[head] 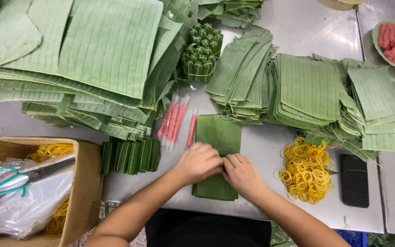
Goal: The person wraps pieces of meat in banana leaves by placing the meat on a leaf, folding the leaf around it, and then securing the package with a rubber band.
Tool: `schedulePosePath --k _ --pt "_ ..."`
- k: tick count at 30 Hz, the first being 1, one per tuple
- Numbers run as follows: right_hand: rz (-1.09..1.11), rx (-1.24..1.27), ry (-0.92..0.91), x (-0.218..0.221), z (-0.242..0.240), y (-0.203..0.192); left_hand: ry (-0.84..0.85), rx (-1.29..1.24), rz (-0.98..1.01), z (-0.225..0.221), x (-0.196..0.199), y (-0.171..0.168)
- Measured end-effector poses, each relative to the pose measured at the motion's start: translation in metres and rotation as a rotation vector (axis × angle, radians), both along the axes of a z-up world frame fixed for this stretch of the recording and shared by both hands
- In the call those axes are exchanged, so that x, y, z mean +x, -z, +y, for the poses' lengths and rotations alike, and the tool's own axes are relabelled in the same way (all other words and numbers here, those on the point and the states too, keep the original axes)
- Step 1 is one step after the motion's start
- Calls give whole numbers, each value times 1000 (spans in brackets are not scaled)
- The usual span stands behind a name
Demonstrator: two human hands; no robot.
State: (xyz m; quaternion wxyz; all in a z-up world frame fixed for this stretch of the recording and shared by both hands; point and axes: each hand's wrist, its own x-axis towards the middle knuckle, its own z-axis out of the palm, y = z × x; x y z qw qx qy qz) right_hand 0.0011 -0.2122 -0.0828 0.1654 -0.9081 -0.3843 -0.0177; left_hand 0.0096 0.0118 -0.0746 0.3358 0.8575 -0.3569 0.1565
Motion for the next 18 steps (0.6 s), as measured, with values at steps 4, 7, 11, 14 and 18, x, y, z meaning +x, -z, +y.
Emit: schedulePosePath --k 4,7,11,14,18 --pt "221 -3 35 3 -9 2 57 -65 346 -2 -10 17" --pt "353 56 48 30 -14 -2 41 -146 470 4 8 34" --pt "262 290 44 39 -14 -13 -20 -55 466 7 27 45" --pt "43 188 -86 36 -8 -21 -69 5 369 5 28 41" --pt "-81 160 -11 32 -5 -15 -20 84 185 -2 16 40"
